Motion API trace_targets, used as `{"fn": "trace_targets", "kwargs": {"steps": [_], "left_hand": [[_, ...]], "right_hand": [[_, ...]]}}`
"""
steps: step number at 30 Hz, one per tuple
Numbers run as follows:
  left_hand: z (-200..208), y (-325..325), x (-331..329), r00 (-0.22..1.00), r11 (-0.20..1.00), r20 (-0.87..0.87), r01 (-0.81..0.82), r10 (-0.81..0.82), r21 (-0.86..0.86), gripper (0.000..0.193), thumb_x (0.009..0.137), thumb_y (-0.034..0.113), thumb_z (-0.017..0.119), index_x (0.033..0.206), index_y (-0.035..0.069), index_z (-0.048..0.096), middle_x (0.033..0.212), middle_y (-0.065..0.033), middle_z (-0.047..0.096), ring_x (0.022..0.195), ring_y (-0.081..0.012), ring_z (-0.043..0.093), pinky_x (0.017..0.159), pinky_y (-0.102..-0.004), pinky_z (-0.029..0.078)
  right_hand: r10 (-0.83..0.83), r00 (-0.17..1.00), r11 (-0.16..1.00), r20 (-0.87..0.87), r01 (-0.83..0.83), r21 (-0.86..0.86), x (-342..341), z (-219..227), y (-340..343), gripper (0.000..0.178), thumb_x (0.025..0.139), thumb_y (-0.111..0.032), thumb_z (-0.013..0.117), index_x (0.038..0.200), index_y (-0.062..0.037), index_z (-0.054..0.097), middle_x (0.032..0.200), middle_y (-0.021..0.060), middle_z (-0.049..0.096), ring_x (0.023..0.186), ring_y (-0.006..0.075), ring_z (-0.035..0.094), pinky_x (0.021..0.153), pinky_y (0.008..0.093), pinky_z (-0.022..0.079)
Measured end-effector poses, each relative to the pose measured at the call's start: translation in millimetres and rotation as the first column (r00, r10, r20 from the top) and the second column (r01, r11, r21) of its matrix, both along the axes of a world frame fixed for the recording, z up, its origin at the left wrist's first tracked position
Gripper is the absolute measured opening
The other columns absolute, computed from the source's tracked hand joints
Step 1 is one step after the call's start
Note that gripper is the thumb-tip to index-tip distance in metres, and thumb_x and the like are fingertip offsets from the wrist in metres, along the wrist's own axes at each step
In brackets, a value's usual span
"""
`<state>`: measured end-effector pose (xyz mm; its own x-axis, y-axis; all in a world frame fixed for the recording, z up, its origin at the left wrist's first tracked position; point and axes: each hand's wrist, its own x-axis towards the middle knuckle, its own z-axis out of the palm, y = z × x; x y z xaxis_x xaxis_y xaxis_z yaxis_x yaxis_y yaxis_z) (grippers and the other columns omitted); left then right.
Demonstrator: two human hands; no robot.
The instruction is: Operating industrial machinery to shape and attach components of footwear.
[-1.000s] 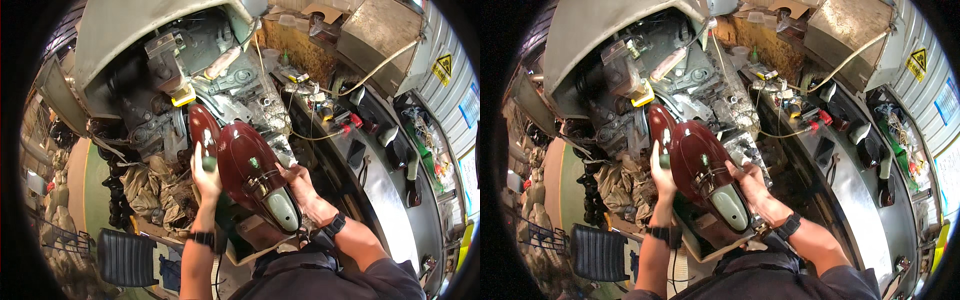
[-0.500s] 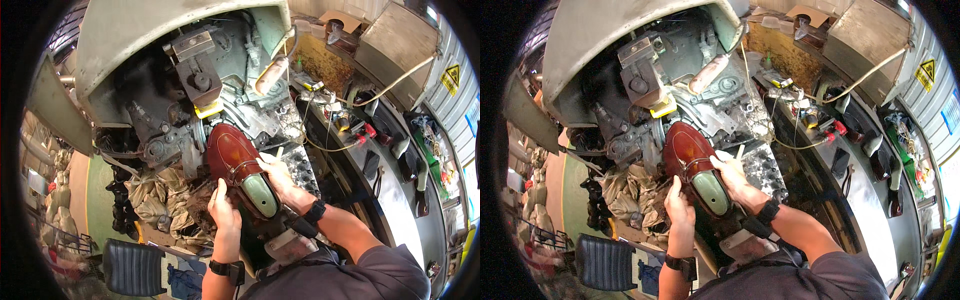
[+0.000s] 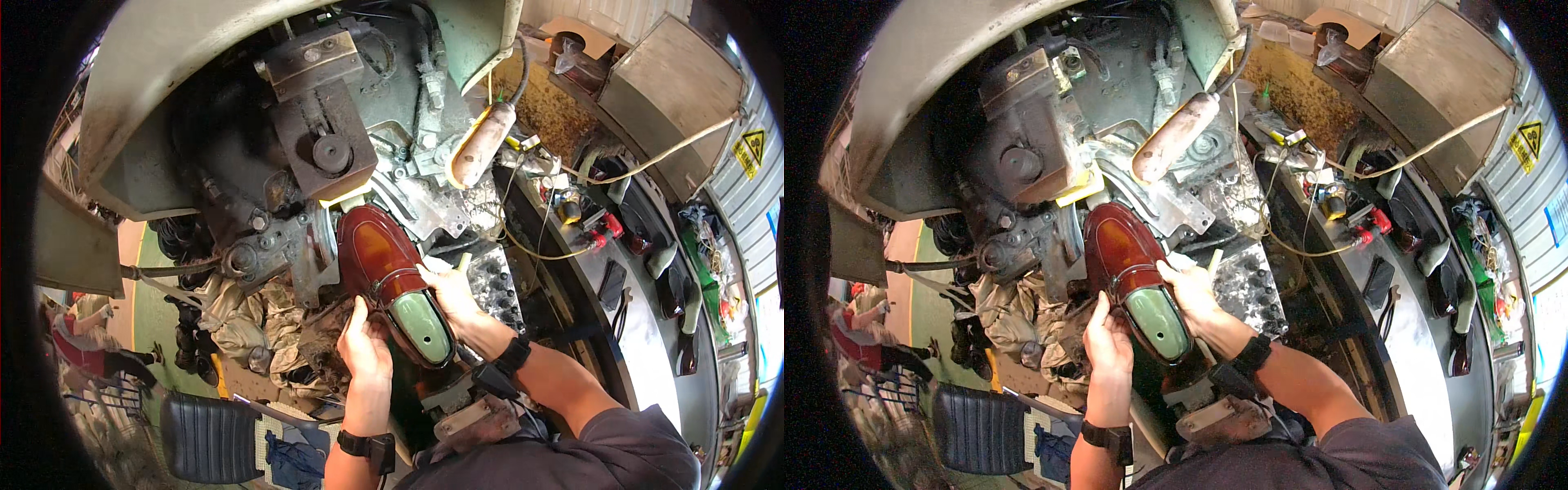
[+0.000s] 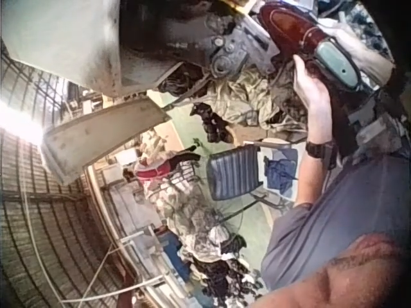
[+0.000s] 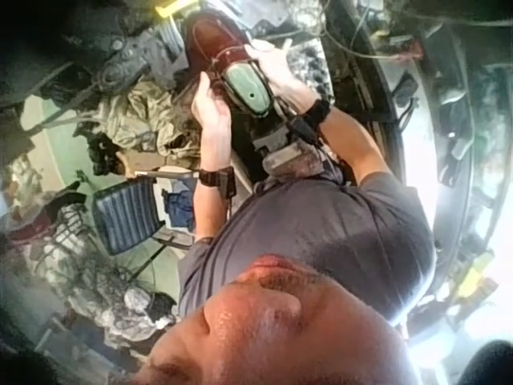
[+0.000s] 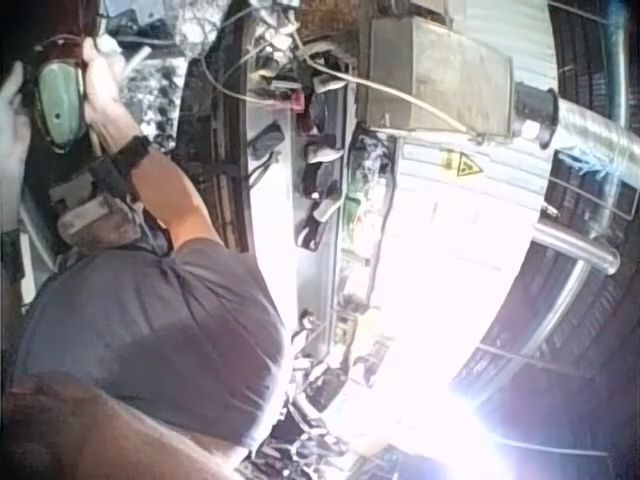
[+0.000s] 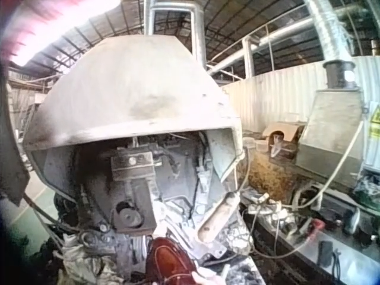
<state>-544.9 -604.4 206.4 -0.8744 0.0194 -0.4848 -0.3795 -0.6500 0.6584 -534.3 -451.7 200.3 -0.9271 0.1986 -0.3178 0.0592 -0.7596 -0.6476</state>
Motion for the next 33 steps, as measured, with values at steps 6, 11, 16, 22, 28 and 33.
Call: {"fn": "trace_targets", "kwargs": {"steps": [6, 11, 16, 22, 28, 33], "left_hand": [[-37.6, 8.3, -7.8, 0.998, 0.998, 0.058, 0.014, -0.018, 0.068, 0.028, 0.101, 0.031, 0.059, 0.115, 0.007, 0.066, 0.109, -0.007, 0.07, 0.101, -0.0218, 0.061, 0.094, -0.0371, 0.045], [-45.0, 20.8, -11.4, 0.999, 0.999, 0.044, -0.003, 0.001, 0.048, 0.032, 0.103, 0.033, 0.054, 0.12, 0.008, 0.064, 0.122, -0.0077, 0.068, 0.113, -0.0237, 0.06, 0.102, -0.0404, 0.044], [-47.8, 25.6, -11.8, 0.998, 0.988, 0.035, -0.057, 0.053, 0.14, 0.035, 0.104, 0.033, 0.052, 0.124, 0.006, 0.062, 0.123, -0.0074, 0.067, 0.111, -0.0248, 0.063, 0.102, -0.0402, 0.046], [-48.5, 36.5, -10.6, 0.978, 0.975, 0.008, -0.206, 0.206, 0.088, 0.035, 0.102, 0.024, 0.06, 0.12, -0.006, 0.064, 0.119, -0.0128, 0.069, 0.103, -0.0247, 0.066, 0.091, -0.0406, 0.053], [-51.3, 45.2, -10.0, 0.957, 0.958, -0.05, -0.286, 0.286, 0.005, 0.035, 0.099, 0.026, 0.067, 0.111, -0.007, 0.068, 0.111, -0.0117, 0.071, 0.094, -0.0216, 0.068, 0.081, -0.0353, 0.056], [-49.1, 45.2, -11.5, 0.977, 0.974, -0.038, -0.205, 0.209, 0.1, 0.041, 0.104, 0.036, 0.056, 0.122, 0.0, 0.063, 0.116, -0.0093, 0.069, 0.098, -0.0236, 0.067, 0.088, -0.0387, 0.055]], "right_hand": [[-0.074, 0.997, 0.997, 0.025, 0.074, -0.01, -10.3, -20.2, 9.5, 0.019, 0.098, -0.006, 0.06, 0.116, 0.0004, 0.064, 0.104, 0.0087, 0.07, 0.089, 0.0174, 0.066, 0.084, 0.0333, 0.056], [-0.041, 0.999, 0.999, 0.002, 0.041, 0.018, -14.9, -31.5, 13.8, 0.02, 0.097, -0.006, 0.062, 0.115, 0.0005, 0.064, 0.101, 0.0092, 0.072, 0.086, 0.0178, 0.068, 0.08, 0.0329, 0.057], [-0.042, 0.999, 0.999, 0.004, 0.042, -0.001, -12.5, -29.7, 8.8, 0.025, 0.097, -0.008, 0.063, 0.119, 0.0014, 0.064, 0.101, 0.0091, 0.073, 0.086, 0.0175, 0.069, 0.078, 0.0323, 0.058], [-0.055, 0.998, 0.998, -0.034, 0.054, -0.021, -14.0, -36.3, 7.0, 0.027, 0.096, -0.01, 0.066, 0.12, 0.0014, 0.062, 0.102, 0.0084, 0.073, 0.087, 0.0162, 0.069, 0.08, 0.0296, 0.057], [-0.051, 0.994, 0.999, -0.099, 0.049, -0.023, -17.3, -38.0, 7.9, 0.03, 0.095, -0.014, 0.07, 0.12, 0.0005, 0.062, 0.102, 0.0069, 0.072, 0.086, 0.0142, 0.069, 0.079, 0.0299, 0.058], [-0.022, 0.998, 0.996, -0.065, 0.016, -0.082, -14.1, -30.2, 10.1, 0.026, 0.096, -0.016, 0.071, 0.116, 0.0004, 0.064, 0.103, 0.0066, 0.072, 0.087, 0.0134, 0.069, 0.079, 0.0298, 0.058]]}}
